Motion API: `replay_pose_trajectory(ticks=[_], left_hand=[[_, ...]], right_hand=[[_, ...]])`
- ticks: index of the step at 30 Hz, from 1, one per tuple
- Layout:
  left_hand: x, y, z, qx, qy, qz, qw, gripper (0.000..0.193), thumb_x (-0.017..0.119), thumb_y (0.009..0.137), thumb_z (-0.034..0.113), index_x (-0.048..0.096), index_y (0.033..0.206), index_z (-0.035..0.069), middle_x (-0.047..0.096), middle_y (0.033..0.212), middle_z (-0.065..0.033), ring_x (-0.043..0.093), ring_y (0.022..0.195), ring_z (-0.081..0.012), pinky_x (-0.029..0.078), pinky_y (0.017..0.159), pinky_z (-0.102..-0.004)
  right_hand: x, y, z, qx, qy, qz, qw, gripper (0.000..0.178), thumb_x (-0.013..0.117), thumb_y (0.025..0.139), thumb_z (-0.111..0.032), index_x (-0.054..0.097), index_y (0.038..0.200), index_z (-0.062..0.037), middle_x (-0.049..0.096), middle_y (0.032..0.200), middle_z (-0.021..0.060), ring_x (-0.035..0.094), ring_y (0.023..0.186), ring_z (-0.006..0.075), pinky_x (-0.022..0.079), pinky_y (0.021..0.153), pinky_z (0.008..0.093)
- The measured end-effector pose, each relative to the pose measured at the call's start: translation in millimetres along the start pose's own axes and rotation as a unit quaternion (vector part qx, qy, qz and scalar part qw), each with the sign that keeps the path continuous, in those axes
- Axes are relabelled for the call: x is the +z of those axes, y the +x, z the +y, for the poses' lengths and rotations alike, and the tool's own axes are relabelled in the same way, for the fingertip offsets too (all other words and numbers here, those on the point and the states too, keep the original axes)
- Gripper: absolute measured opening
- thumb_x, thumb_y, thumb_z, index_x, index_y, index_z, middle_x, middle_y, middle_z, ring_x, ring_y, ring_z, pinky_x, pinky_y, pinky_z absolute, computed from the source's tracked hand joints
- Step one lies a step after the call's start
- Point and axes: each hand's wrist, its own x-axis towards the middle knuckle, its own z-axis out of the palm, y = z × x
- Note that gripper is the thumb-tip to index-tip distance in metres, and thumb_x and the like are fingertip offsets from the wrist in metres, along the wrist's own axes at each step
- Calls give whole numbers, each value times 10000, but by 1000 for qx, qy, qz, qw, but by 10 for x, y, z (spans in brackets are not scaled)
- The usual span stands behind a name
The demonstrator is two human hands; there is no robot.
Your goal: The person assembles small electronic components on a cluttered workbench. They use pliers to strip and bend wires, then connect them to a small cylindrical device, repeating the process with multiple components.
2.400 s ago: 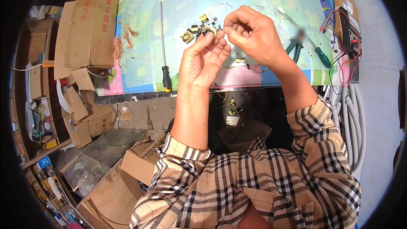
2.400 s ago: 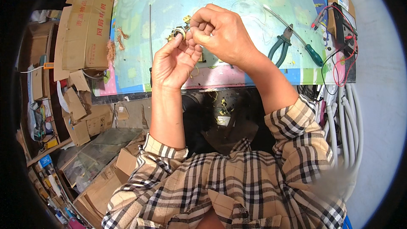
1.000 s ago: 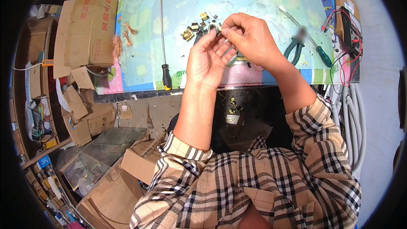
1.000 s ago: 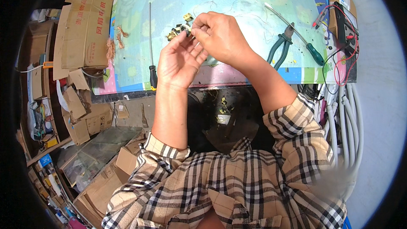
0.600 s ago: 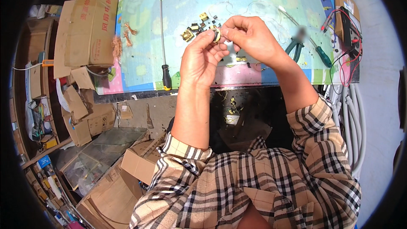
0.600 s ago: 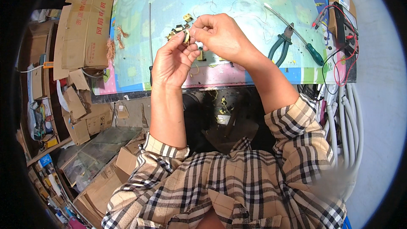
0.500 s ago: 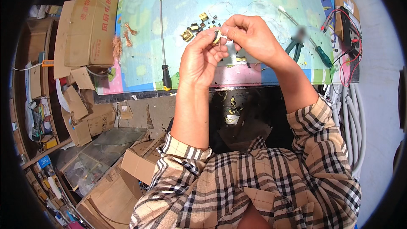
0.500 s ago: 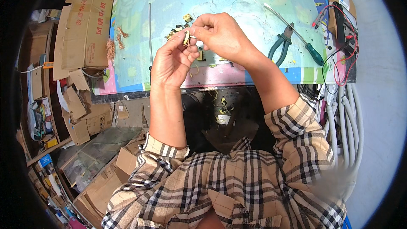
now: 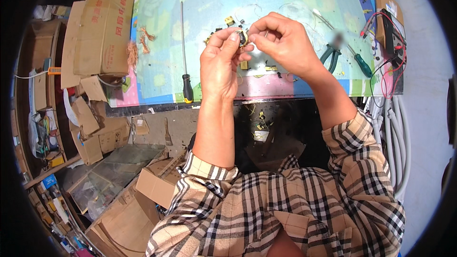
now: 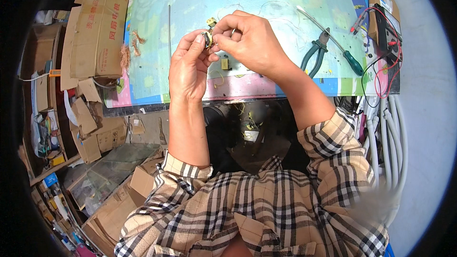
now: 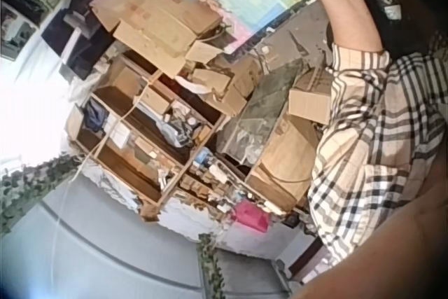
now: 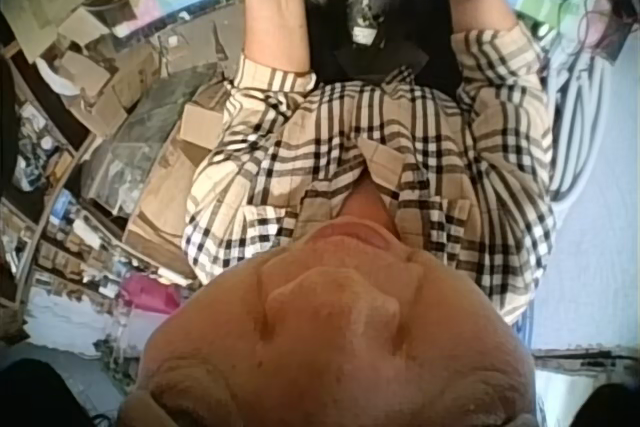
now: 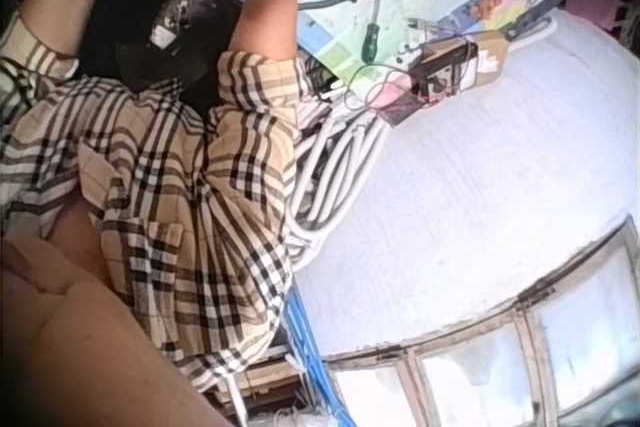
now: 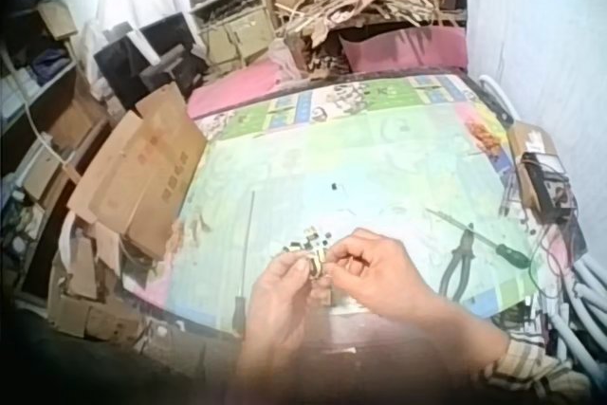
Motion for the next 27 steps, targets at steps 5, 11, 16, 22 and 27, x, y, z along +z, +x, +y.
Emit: replay_pose_trajectory(ticks=[5, 11, 16, 22, 27], left_hand=[[34, -18, 8, 19, 40, 3, 999, 163, 619, 924, 93, 602, 1062, 8, 668, 878, -80, 667, 718, -162, 524, 601, -242], [63, -45, 23, 46, 83, 5, 995, 151, 630, 918, 87, 630, 1037, -4, 672, 844, -79, 655, 693, -143, 525, 605, -244], [90, -56, 18, 67, 106, 9, 992, 143, 638, 906, 58, 635, 1027, -19, 674, 837, -91, 653, 690, -141, 542, 621, -258], [126, -63, 9, 76, 117, 22, 990, 139, 637, 904, 47, 632, 1019, -30, 676, 840, -104, 651, 679, -143, 549, 631, -265], [131, -68, -15, 82, 93, 37, 992, 140, 638, 903, 48, 623, 1016, -34, 672, 839, -99, 650, 685, -143, 546, 633, -265]], right_hand=[[-5, 3, -3, 26, 20, -15, 999, 77, 696, 832, -76, 671, 866, -12, 517, 788, -53, 410, 644, 9, 360, 578, 182], [-22, -5, -48, 35, 33, -30, 998, 84, 687, 840, -87, 652, 842, -11, 496, 775, -51, 413, 641, 11, 373, 579, 182], [-8, 4, -44, 11, 0, -13, 1000, 136, 662, 784, -102, 655, 827, 27, 569, 748, 27, 535, 639, 67, 463, 610, 235], [12, -13, -65, -26, -58, 4, 998, 59, 642, 783, -48, 633, 805, 6, 534, 767, 14, 506, 631, 59, 437, 593, 221], [41, -36, -103, -49, -80, 16, 995, 82, 664, 747, -68, 638, 791, -3, 559, 750, 54, 558, 614, 106, 469, 592, 259]])
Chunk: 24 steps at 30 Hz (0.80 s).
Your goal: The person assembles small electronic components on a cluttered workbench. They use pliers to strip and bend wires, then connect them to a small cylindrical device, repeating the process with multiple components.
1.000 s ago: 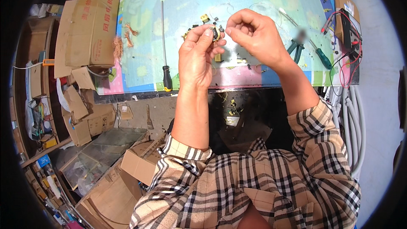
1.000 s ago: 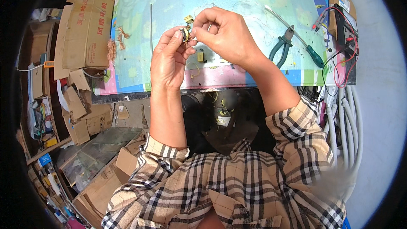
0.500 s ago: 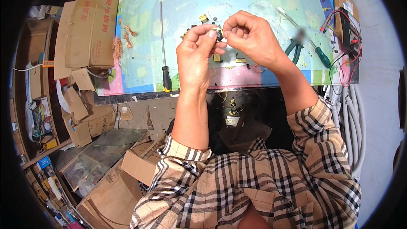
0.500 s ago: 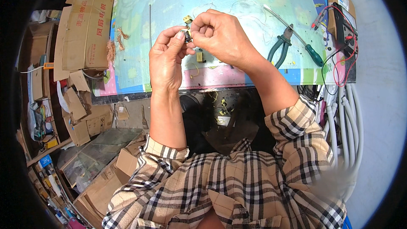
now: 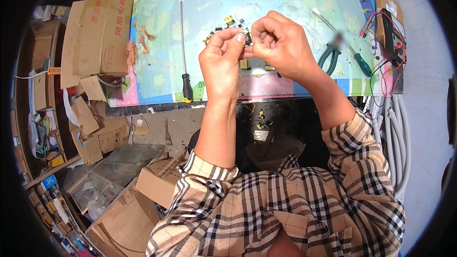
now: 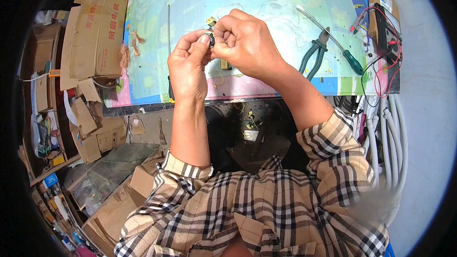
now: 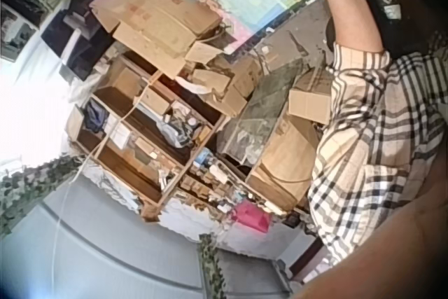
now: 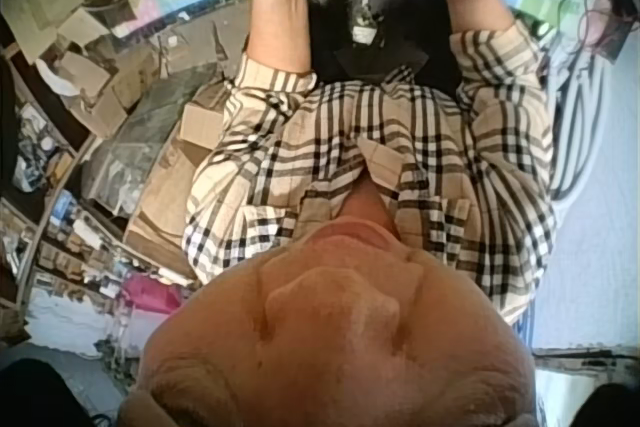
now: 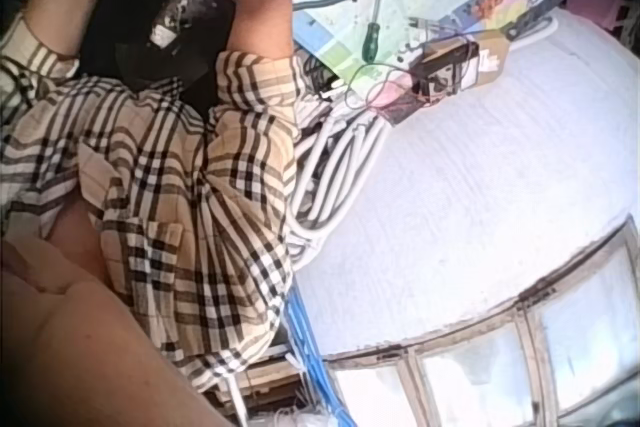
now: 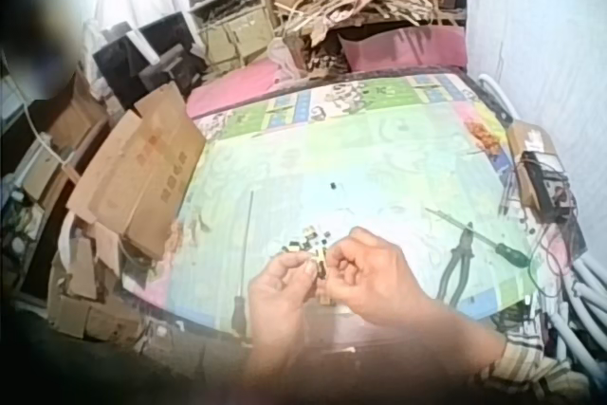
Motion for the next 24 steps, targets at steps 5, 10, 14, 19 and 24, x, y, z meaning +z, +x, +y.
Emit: replay_pose_trajectory(ticks=[5, 10, 14, 19, 24], left_hand=[[-53, 29, -18, -67, -89, -12, 994, 172, 640, 906, 73, 595, 1038, -28, 654, 854, -93, 651, 692, -161, 550, 629, -275], [-145, 74, -36, -139, -178, -25, 974, 186, 619, 919, 96, 555, 1056, -13, 640, 886, -105, 659, 714, -184, 572, 632, -301], [-157, 86, -16, -138, -170, -15, 976, 173, 608, 924, 96, 552, 1048, -11, 645, 881, -109, 660, 713, -189, 580, 637, -312], [-127, 71, -17, -126, -149, -26, 980, 180, 616, 914, 98, 568, 1040, -21, 653, 884, -111, 662, 726, -186, 581, 643, -315], [-193, 90, 36, -183, -165, -104, 964, 163, 648, 870, 81, 611, 993, -19, 667, 896, -108, 665, 733, -191, 584, 663, -317]], right_hand=[[-4, -15, 16, -5, 33, -23, 999, 71, 670, 755, -52, 635, 791, -2, 560, 750, 42, 553, 615, 91, 464, 590, 248], [3, 9, 20, 28, 93, -17, 995, 72, 663, 776, -53, 639, 816, 1, 567, 787, 39, 558, 635, 77, 464, 606, 238], [13, 20, 41, 10, 90, 1, 996, 80, 651, 792, -49, 653, 854, 1, 572, 816, 46, 572, 652, 88, 465, 622, 235], [10, 16, 64, -17, 56, -11, 998, 106, 634, 814, -59, 664, 895, 4, 579, 819, 60, 592, 674, 109, 470, 625, 247], [-41, 16, 37, -26, 15, -18, 999, 112, 622, 828, -83, 660, 890, 3, 583, 821, 81, 599, 671, 139, 476, 621, 268]])
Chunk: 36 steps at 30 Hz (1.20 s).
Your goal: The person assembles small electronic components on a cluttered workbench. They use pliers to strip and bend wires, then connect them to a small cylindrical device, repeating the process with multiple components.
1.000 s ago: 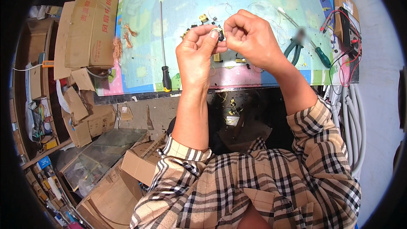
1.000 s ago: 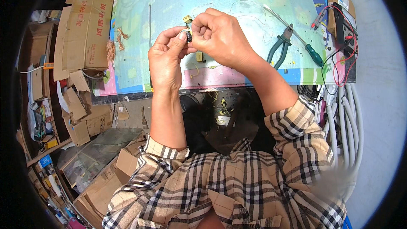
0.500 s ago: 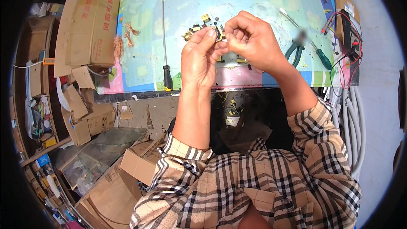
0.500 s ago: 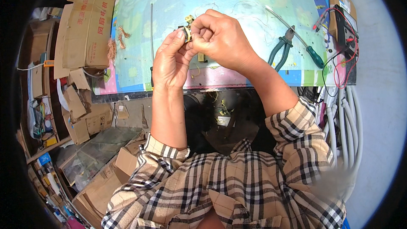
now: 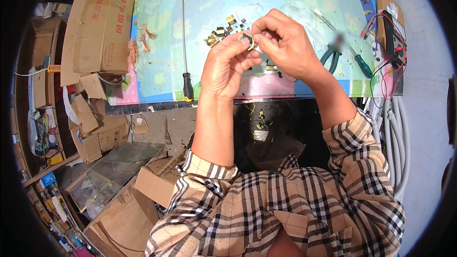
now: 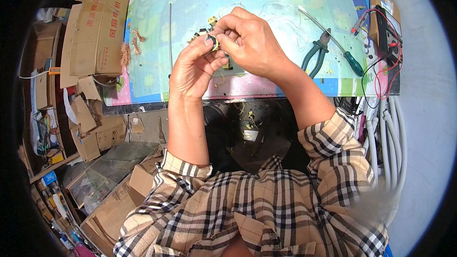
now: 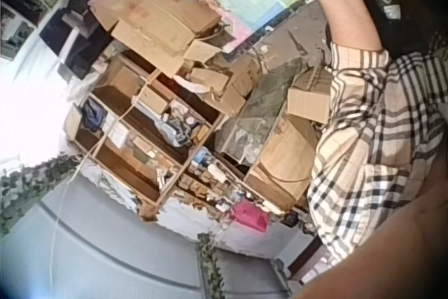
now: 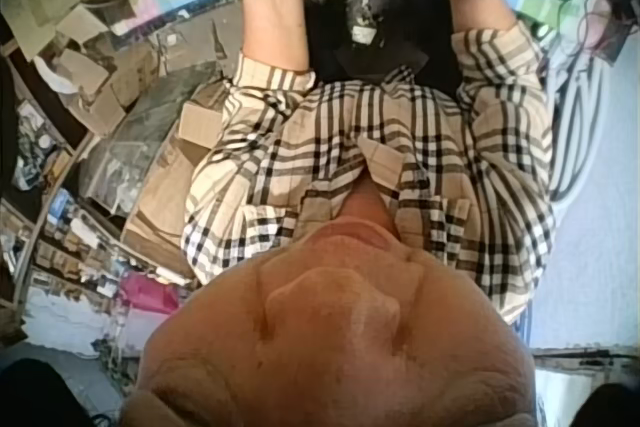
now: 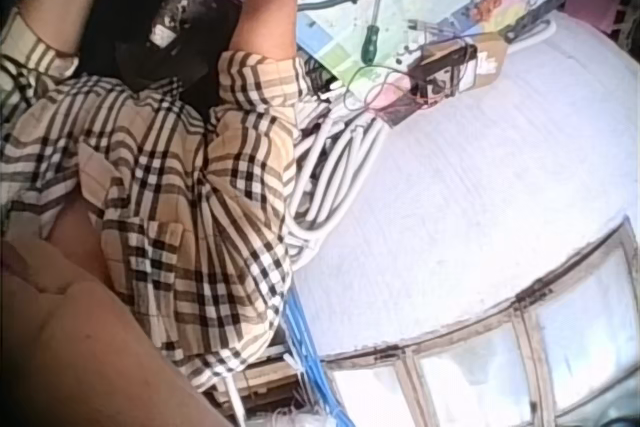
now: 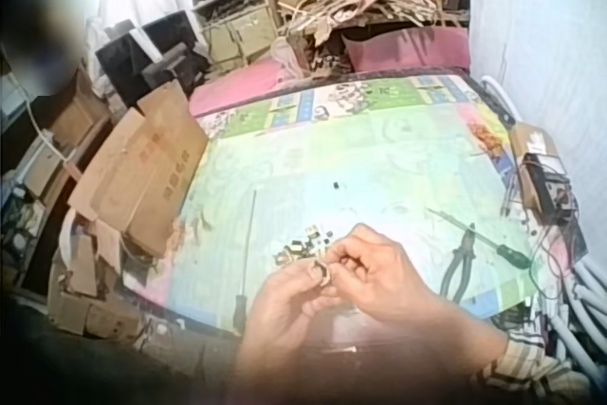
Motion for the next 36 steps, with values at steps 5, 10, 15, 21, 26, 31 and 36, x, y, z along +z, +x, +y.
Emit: replay_pose_trajectory(ticks=[5, 10, 15, 21, 26, 31, 36], left_hand=[[-36, 14, -6, -3, -9, -11, 1000, 158, 657, 854, 66, 619, 992, -2, 675, 907, -99, 662, 767, -192, 580, 717, -332], [-131, 77, -2, 24, -71, 3, 997, 160, 657, 856, 57, 610, 1007, 28, 672, 934, -89, 651, 877, -203, 543, 836, -364], [-156, 90, -22, 44, -165, 48, 984, 128, 646, 875, 43, 593, 991, 34, 646, 956, -100, 627, 920, -214, 525, 874, -374], [-210, 139, -31, 26, -232, 106, 967, 153, 656, 849, -1, 572, 975, 23, 631, 967, -115, 612, 930, -241, 521, 892, -383], [-151, 61, 41, 32, -59, 100, 993, 206, 621, 843, -25, 564, 1042, -20, 629, 985, -148, 644, 926, -260, 550, 857, -408], [-27, -22, 29, -11, 130, 4, 991, 254, 607, 858, 6, 590, 1106, -48, 662, 894, -115, 689, 801, -238, 581, 811, -359], [-16, -10, 14, 13, 142, 27, 989, 203, 611, 859, 11, 613, 1053, -47, 663, 910, -126, 679, 803, -234, 572, 791, -354]], right_hand=[[-15, -4, -21, -22, -23, 3, 999, 101, 604, 827, -75, 649, 871, 4, 572, 813, 97, 594, 665, 176, 477, 624, 291], [-37, -15, -55, -31, -19, -22, 999, 97, 588, 826, -60, 639, 881, 1, 559, 808, 93, 566, 668, 180, 462, 622, 300], [70, -65, -44, -38, 8, -60, 997, 51, 590, 823, -56, 608, 846, -14, 535, 797, 89, 548, 674, 202, 450, 625, 312], [175, -113, -34, -53, 1, -98, 994, 54, 600, 808, -45, 604, 859, -31, 530, 813, 89, 561, 702, 221, 453, 640, 332], [21, -51, 47, 40, 139, -15, 989, 48, 585, 878, -55, 599, 903, -16, 551, 843, 37, 560, 684, 106, 452, 645, 258], [-129, 38, 109, 105, 221, -28, 969, 118, 500, 961, -119, 566, 1003, -31, 626, 909, 61, 568, 699, 63, 419, 596, 203], [-113, 29, 92, 94, 277, -33, 956, 111, 483, 971, -113, 547, 999, -27, 620, 914, 55, 567, 718, 76, 450, 646, 216]])
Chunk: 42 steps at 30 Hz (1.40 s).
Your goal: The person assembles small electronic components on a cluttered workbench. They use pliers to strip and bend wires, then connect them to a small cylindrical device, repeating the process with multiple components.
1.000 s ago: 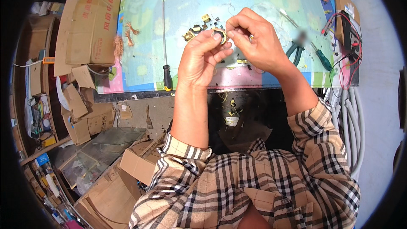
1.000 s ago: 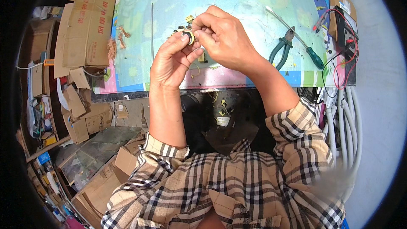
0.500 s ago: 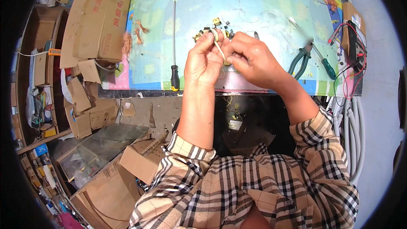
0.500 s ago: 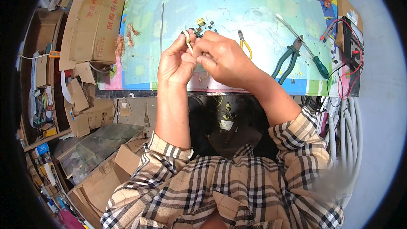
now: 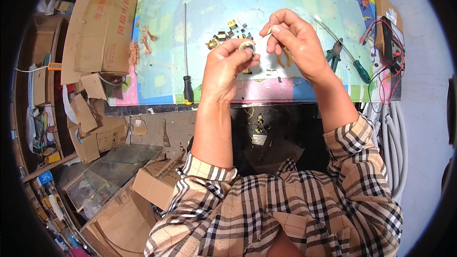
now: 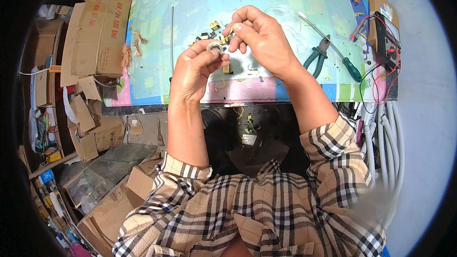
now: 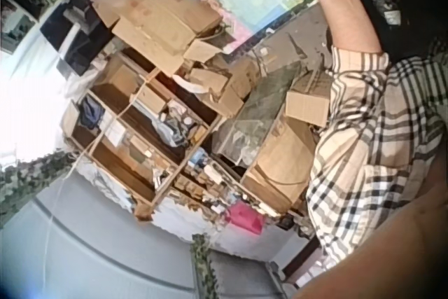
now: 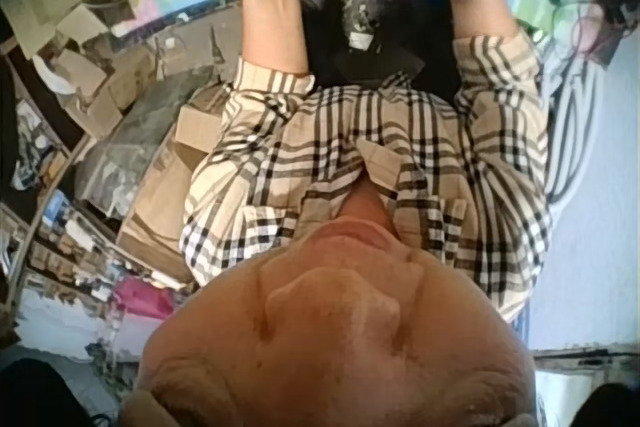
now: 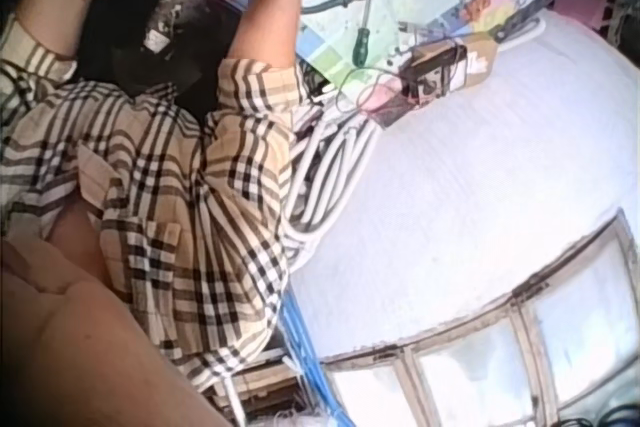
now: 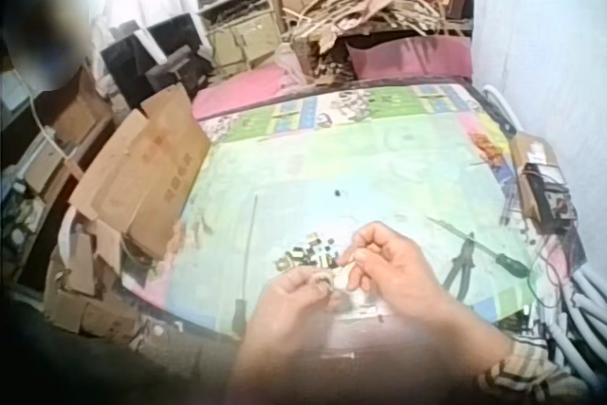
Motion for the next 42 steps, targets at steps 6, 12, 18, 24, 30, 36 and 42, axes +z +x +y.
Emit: replay_pose_trajectory(ticks=[6, 12, 18, 24, 30, 36, 42], left_hand=[[-118, 79, 4, 41, -181, 7, 983, 213, 617, 844, -8, 591, 1054, -36, 650, 925, -140, 645, 902, -251, 516, 933, -420], [-204, 100, 7, 19, -349, 62, 935, 187, 589, 856, -51, 554, 1037, -20, 601, 993, -143, 598, 988, -274, 492, 961, -456], [-293, 98, 33, 25, -334, 70, 940, 185, 596, 818, -86, 563, 992, -36, 609, 955, -146, 612, 977, -285, 494, 969, -450], [-81, -25, 88, 47, 52, 37, 997, 330, 544, 782, -75, 601, 1105, -45, 599, 947, -84, 626, 850, -184, 551, 821, -370], [-31, -38, 18, 54, 287, -8, 956, 242, 592, 782, -31, 664, 1013, -25, 630, 760, -25, 615, 709, -103, 489, 694, -240], [-46, 5, 55, 73, 44, 58, 995, 155, 579, 785, -42, 591, 938, -17, 646, 830, -99, 658, 733, -203, 544, 731, -315], [-240, 91, 62, 79, -242, 59, 965, 151, 574, 790, -66, 562, 934, -22, 617, 886, -139, 631, 860, -263, 566, 803, -383]], right_hand=[[-25, -19, -60, 28, 22, -39, 999, 106, 497, 969, -127, 534, 988, -29, 613, 905, 41, 566, 719, 86, 464, 678, 239], [-28, -42, -80, 102, -2, -165, 981, 121, 536, 953, -153, 531, 968, -33, 616, 872, 30, 596, 689, 97, 470, 659, 249], [-100, -58, -143, 105, 4, -139, 985, 118, 536, 945, -146, 543, 968, -31, 631, 859, 55, 604, 682, 114, 488, 648, 259], [-338, 12, -110, 35, 77, 3, 996, 126, 530, 962, -164, 554, 1015, -52, 645, 933, 69, 647, 800, 127, 486, 711, 220], [-329, 23, -85, 8, 97, 10, 995, 127, 530, 970, -175, 556, 1027, -65, 645, 944, 65, 670, 880, 148, 488, 730, 219], [-435, 17, -160, 6, 132, -13, 991, 117, 545, 938, -159, 563, 985, -54, 628, 869, 47, 633, 762, 123, 475, 704, 239], [-388, -49, -259, 77, 76, -53, 993, 132, 554, 910, -180, 559, 944, -53, 608, 810, 42, 605, 677, 111, 481, 665, 255]])
